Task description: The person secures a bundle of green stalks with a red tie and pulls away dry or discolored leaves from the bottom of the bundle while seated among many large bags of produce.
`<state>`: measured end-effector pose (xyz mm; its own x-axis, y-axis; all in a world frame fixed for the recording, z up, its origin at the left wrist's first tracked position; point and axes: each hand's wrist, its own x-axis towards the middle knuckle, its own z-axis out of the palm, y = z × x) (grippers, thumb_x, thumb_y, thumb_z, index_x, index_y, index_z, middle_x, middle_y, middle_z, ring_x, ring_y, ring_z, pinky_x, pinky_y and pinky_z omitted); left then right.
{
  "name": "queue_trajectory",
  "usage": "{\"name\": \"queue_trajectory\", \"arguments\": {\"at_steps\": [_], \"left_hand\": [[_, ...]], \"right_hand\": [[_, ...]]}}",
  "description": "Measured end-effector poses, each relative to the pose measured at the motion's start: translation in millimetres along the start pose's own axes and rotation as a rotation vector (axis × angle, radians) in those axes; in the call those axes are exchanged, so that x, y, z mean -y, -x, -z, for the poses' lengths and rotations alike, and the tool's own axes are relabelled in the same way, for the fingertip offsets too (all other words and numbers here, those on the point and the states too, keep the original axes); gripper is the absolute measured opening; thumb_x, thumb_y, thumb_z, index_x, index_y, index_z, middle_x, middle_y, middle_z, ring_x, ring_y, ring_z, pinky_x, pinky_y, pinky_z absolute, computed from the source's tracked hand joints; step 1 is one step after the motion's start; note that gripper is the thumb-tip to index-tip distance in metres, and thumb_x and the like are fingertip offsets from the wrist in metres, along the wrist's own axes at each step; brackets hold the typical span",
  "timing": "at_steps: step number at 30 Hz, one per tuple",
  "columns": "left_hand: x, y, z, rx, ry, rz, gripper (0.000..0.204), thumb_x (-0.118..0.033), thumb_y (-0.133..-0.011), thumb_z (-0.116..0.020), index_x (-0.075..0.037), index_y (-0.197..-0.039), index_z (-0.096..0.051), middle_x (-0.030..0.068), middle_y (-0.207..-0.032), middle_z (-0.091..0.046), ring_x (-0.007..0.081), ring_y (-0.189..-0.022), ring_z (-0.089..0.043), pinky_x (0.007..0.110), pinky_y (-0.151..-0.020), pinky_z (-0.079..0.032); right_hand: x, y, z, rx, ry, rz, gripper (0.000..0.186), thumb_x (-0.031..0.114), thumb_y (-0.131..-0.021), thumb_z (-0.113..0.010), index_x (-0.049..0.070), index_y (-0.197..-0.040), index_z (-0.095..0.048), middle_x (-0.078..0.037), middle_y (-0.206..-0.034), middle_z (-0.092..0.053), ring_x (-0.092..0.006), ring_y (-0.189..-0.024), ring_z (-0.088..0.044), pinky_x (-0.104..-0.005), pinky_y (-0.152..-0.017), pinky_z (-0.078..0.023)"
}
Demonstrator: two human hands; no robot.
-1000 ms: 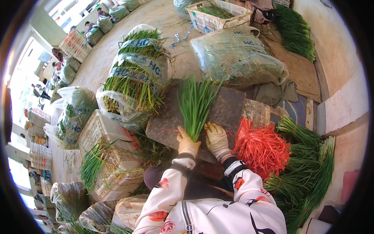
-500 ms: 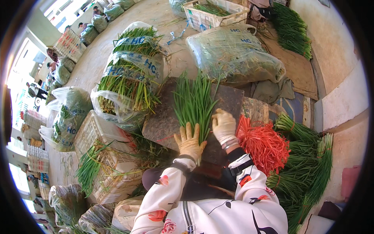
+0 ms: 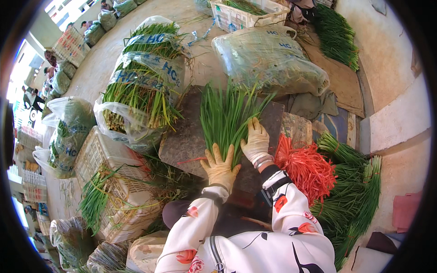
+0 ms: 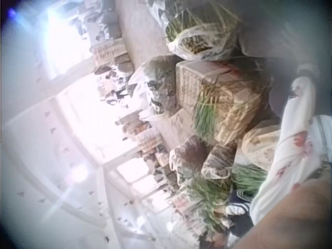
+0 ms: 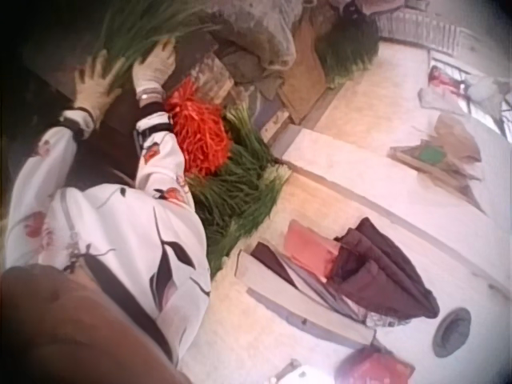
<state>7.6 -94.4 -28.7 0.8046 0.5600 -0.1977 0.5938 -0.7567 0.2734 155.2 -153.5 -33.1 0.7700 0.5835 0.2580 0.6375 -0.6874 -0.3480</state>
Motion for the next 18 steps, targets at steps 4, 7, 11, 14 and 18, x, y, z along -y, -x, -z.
{"name": "queue_trajectory", "arguments": {"at_steps": [4, 7, 11, 14, 18], "left_hand": [[-2.5, -1.9, -3.6, -0.008, -0.020, -0.008, 0.071, -0.049, -0.084, -0.056, -0.037, -0.145, -0.020, 0.0205, -0.153, -0.003, 0.0481, -0.137, -0.006, 0.067, -0.104, -0.009], [-7.5, -2.5, 2.5, 0.062, -0.042, 0.019, 0.068, -0.050, -0.087, -0.050, -0.038, -0.145, -0.016, 0.0158, -0.154, -0.001, 0.0468, -0.138, -0.003, 0.068, -0.104, -0.007], [-8.5, -2.8, 5.2, 0.063, -0.035, 0.011, 0.069, -0.051, -0.086, -0.052, -0.038, -0.145, -0.017, 0.0174, -0.154, -0.002, 0.0473, -0.138, -0.005, 0.068, -0.103, -0.007], [-4.3, -2.9, -1.2, 0.038, -0.030, 0.017, 0.073, -0.051, -0.085, -0.054, -0.034, -0.146, -0.018, 0.0194, -0.153, -0.002, 0.0481, -0.138, -0.005, 0.068, -0.103, -0.009], [-4.8, -5.6, -2.3, 0.044, -0.042, 0.025, 0.079, -0.052, -0.083, -0.056, -0.031, -0.147, -0.016, 0.0200, -0.153, 0.000, 0.0478, -0.138, -0.004, 0.067, -0.104, -0.009]], "right_hand": [[-16.1, -33.7, 4.1, -0.085, -0.069, -0.053, 0.049, 0.016, -0.070, -0.068, 0.004, -0.116, -0.057, -0.014, -0.128, -0.050, -0.0333, -0.115, -0.048, -0.0410, -0.098, -0.039], [-33.5, -77.8, -0.4, -0.434, -0.379, -0.118, 0.016, 0.016, -0.079, -0.063, 0.005, -0.089, -0.069, -0.012, -0.094, -0.067, -0.0278, -0.086, -0.062, -0.0352, -0.082, -0.047], [-68.9, -131.0, 1.4, -0.375, -0.845, -0.431, 0.017, 0.018, -0.084, -0.059, 0.005, -0.088, -0.070, -0.010, -0.078, -0.068, -0.0191, -0.074, -0.062, -0.0295, -0.069, -0.045], [-76.5, -147.6, -0.4, -0.209, -0.706, -0.362, 0.022, 0.024, -0.085, -0.057, 0.006, -0.085, -0.071, -0.009, -0.080, -0.069, -0.0189, -0.074, -0.062, -0.0300, -0.071, -0.046], [-78.1, -161.7, -4.9, 0.153, -0.434, -0.407, 0.032, 0.036, -0.087, -0.057, 0.008, -0.086, -0.072, -0.009, -0.086, -0.071, -0.0227, -0.083, -0.065, -0.0331, -0.078, -0.047]]}}
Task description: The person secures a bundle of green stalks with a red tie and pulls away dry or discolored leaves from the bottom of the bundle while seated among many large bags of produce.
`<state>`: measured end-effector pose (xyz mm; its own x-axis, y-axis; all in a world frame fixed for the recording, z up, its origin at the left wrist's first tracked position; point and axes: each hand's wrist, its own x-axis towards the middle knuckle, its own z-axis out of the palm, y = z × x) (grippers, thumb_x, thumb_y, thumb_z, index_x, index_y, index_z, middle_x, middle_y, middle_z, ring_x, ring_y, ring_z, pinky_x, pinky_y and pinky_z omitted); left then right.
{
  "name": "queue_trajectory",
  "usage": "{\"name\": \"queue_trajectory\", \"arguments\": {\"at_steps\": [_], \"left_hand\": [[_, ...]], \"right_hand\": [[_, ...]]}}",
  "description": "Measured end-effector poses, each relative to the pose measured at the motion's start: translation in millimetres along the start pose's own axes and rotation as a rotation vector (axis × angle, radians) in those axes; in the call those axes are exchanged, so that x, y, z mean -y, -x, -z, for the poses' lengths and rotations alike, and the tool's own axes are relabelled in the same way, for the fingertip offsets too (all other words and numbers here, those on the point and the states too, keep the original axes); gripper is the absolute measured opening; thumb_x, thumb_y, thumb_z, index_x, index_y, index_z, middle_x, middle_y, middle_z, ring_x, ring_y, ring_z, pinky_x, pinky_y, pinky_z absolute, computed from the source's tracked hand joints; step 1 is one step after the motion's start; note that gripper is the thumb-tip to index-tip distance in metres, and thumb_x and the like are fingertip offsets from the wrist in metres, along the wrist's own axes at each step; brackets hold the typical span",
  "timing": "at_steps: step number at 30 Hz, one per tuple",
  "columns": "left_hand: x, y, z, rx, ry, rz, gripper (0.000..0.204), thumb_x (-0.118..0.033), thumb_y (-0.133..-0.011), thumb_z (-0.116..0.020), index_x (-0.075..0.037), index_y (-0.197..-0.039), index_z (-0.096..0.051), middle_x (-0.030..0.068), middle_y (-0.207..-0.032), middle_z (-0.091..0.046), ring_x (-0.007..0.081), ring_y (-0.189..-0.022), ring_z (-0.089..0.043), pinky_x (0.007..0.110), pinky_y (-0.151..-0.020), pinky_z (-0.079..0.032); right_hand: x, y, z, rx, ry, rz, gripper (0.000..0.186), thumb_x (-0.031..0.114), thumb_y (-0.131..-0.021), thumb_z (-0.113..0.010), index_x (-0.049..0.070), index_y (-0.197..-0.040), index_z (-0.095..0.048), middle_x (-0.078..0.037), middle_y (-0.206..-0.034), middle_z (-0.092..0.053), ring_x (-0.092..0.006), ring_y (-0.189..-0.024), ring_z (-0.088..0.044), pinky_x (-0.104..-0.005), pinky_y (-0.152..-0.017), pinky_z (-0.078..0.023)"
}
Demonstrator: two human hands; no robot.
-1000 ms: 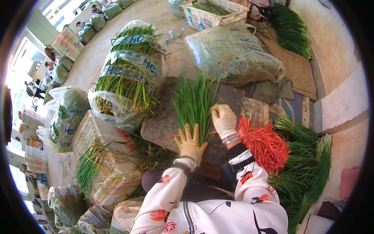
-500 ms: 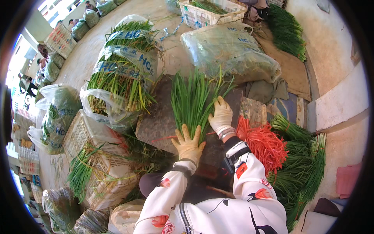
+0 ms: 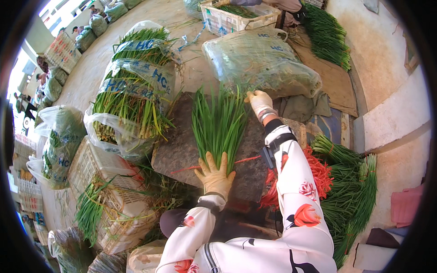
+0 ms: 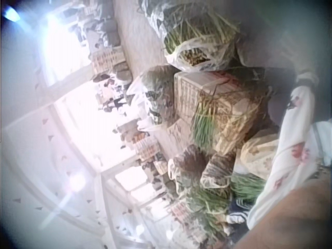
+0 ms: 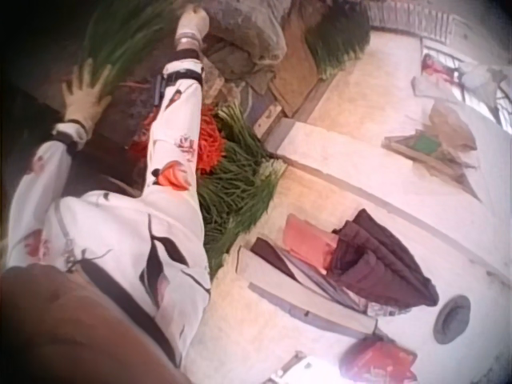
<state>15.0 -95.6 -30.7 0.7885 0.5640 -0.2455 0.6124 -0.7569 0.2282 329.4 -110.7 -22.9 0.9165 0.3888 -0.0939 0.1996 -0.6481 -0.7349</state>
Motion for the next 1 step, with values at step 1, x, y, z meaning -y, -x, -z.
{"name": "queue_trajectory", "arguments": {"at_steps": [1], "left_hand": [[-0.3, 0.4, 1.0, 0.013, -0.001, 0.007, 0.080, -0.052, -0.082, -0.057, -0.032, -0.147, -0.015, 0.0198, -0.153, 0.000, 0.0475, -0.138, -0.003, 0.066, -0.105, -0.008]], "right_hand": [[0.1, -2.9, -7.7, -0.033, 0.138, -0.009, 0.033, 0.037, -0.088, -0.056, 0.009, -0.086, -0.072, -0.008, -0.087, -0.071, -0.0227, -0.081, -0.065, -0.0323, -0.078, -0.047]]}}
